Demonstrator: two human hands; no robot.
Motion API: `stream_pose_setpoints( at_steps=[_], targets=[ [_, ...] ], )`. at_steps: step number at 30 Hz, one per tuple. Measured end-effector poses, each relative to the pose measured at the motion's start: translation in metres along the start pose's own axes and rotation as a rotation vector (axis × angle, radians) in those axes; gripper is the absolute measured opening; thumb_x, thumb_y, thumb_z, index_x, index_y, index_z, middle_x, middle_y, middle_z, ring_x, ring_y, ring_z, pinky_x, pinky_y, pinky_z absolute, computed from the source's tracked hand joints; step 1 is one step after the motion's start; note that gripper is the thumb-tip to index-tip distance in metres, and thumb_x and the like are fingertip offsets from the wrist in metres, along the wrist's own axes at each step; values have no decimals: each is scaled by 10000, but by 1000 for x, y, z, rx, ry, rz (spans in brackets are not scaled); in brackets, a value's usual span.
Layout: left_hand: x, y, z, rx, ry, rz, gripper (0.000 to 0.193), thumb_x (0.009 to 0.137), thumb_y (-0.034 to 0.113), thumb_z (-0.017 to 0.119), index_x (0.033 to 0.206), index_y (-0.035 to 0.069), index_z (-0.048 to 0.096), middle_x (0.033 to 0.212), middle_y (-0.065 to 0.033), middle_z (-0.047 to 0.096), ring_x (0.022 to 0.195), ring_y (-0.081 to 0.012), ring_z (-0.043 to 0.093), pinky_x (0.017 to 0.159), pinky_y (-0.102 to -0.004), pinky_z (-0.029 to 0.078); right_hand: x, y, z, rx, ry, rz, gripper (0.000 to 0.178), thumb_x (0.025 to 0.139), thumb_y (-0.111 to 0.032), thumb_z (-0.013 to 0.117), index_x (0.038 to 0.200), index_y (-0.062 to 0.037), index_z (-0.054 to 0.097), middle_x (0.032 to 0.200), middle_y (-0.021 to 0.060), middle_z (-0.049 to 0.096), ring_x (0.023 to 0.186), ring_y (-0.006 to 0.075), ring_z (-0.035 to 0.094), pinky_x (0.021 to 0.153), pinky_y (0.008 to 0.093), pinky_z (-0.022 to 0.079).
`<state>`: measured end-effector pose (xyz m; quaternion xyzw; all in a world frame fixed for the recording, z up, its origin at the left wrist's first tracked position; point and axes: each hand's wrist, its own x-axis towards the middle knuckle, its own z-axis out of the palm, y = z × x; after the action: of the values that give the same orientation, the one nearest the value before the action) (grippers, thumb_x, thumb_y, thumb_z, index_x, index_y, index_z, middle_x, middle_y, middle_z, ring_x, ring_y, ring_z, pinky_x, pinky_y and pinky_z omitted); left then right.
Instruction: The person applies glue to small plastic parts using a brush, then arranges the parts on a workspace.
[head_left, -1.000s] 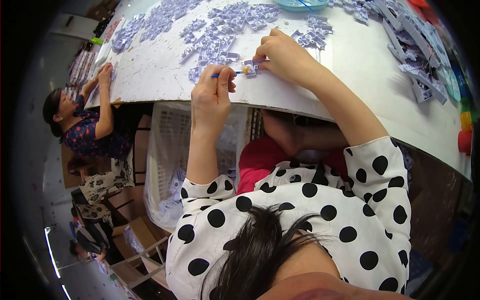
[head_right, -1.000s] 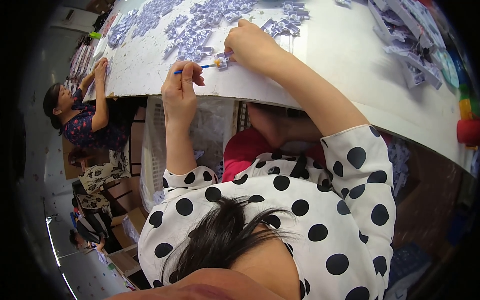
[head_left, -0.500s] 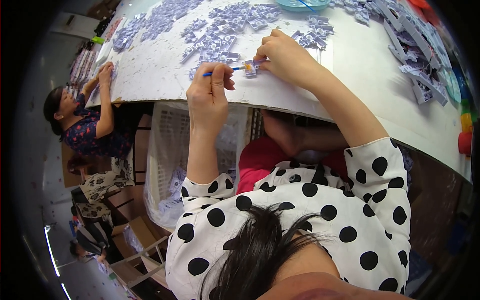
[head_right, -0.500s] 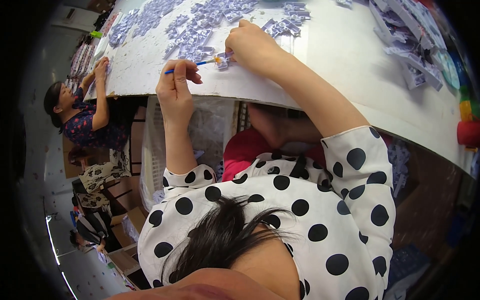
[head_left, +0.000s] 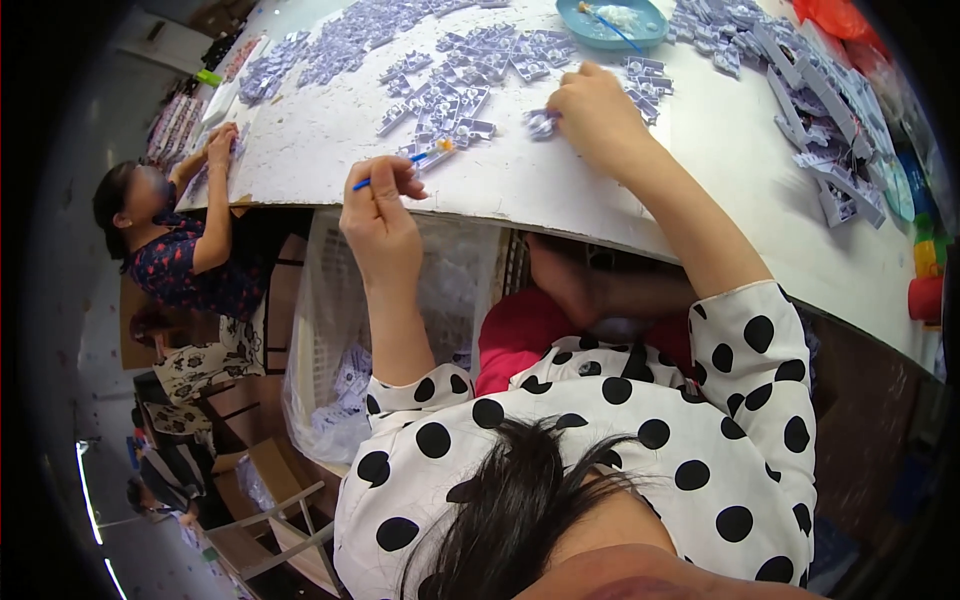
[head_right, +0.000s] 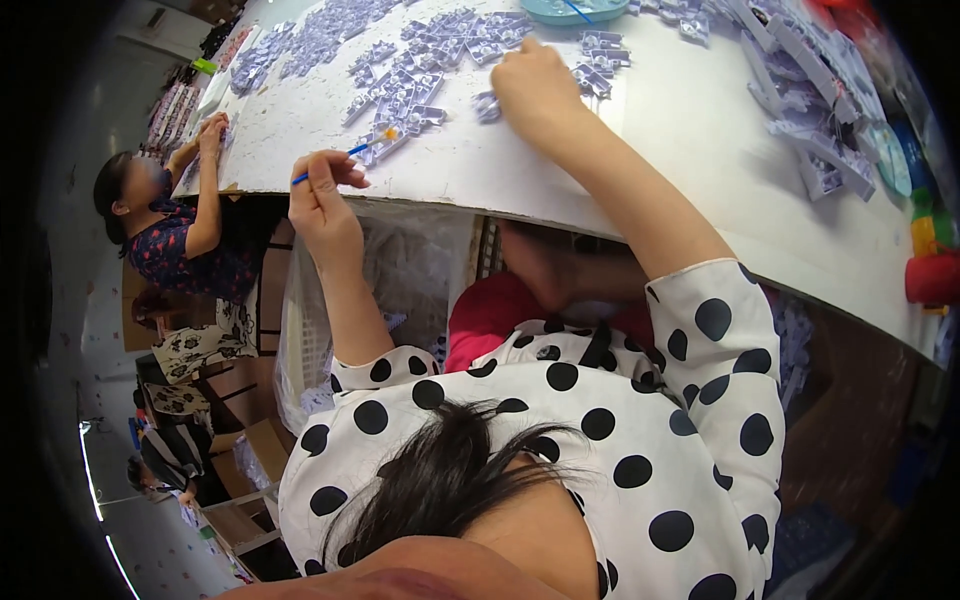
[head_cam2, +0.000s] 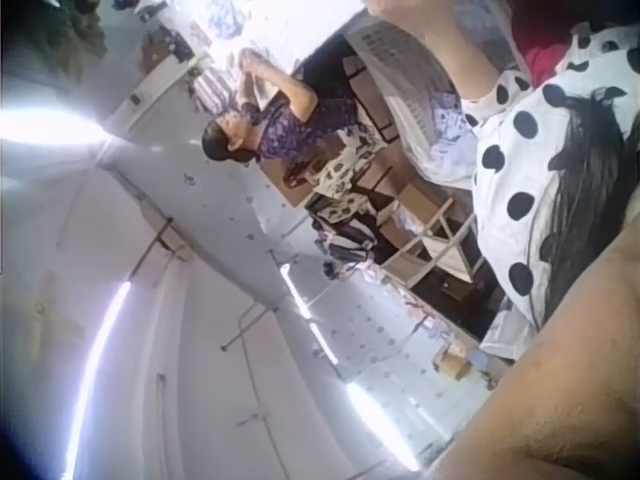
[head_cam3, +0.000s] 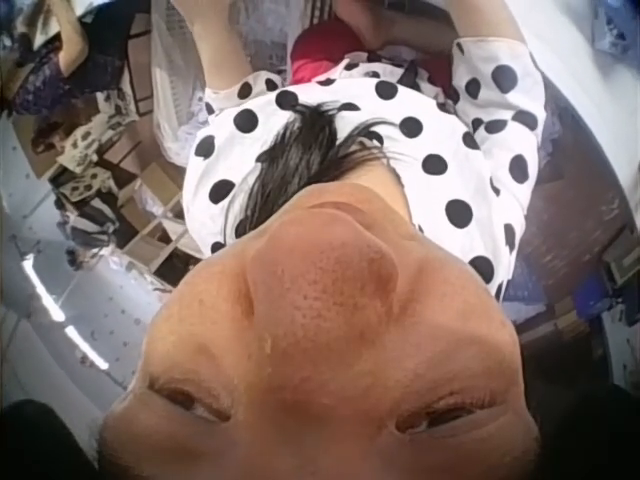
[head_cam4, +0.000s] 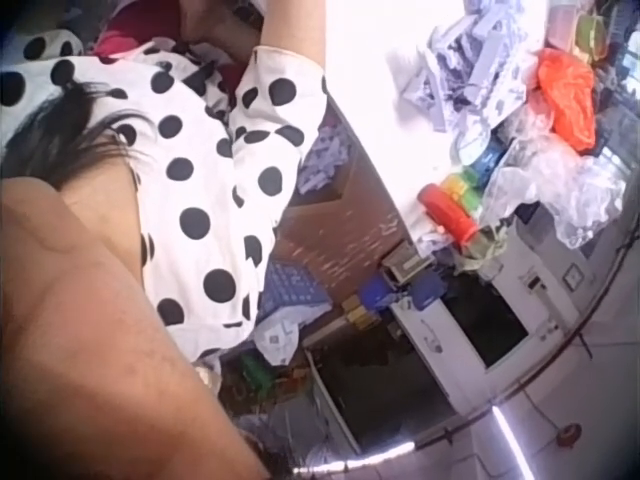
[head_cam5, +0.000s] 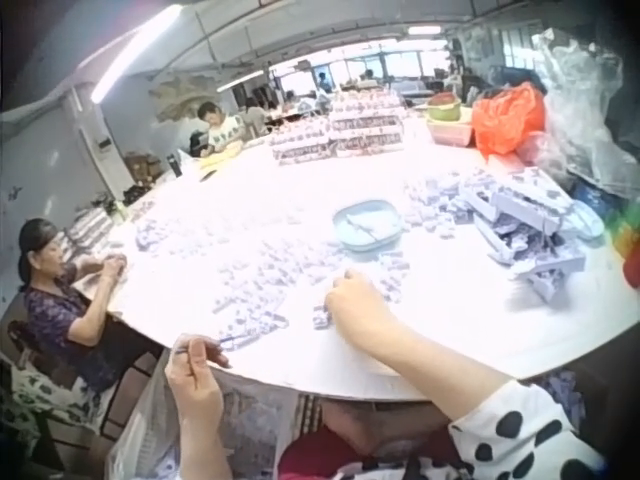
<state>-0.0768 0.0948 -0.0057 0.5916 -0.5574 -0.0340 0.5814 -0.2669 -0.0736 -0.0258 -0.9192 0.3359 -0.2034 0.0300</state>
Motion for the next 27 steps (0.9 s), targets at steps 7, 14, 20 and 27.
stream_pose_setpoints(
  at_steps=[7, 14, 20, 27],
  targets=[
    [-11, -1, -23, 27, 138, -39, 284, 1072, 196, 416, 970, -9, 585, 805, -70, 607, 672, -123, 595, 638, -254, 515, 18, -32, 13, 129, 199, -33, 275, 822, -165, 696, 1061, -32, 721, 1058, 125, 671, 1064, 306, 547, 964, 379, 463],
    [-7, -8, -2, -53, 108, -32, 218, 1049, 126, 466, 945, -16, 594, 801, -65, 629, 655, -111, 614, 612, -251, 526, 19, -42, 30, 290, 72, 27, 236, 796, -204, 731, 959, -35, 759, 946, 115, 687, 982, 297, 569, 898, 380, 484],
    [-19, -14, 12, -140, -9, -49, 202, 1040, 108, 479, 948, -23, 602, 813, -79, 629, 650, -120, 627, 604, -260, 526, -31, -44, -4, 268, 25, 90, 142, 781, -147, 701, 845, -32, 755, 918, 120, 686, 958, 300, 572, 854, 390, 500],
    [-25, 1, 21, 12, -148, 78, 167, 1019, 67, 502, 903, -22, 581, 848, -84, 623, 638, -144, 642, 584, -273, 520, -47, -55, 0, 216, 146, 83, 128, 802, -139, 694, 819, -22, 740, 898, 113, 664, 974, 288, 566, 866, 355, 505]
  ],
)
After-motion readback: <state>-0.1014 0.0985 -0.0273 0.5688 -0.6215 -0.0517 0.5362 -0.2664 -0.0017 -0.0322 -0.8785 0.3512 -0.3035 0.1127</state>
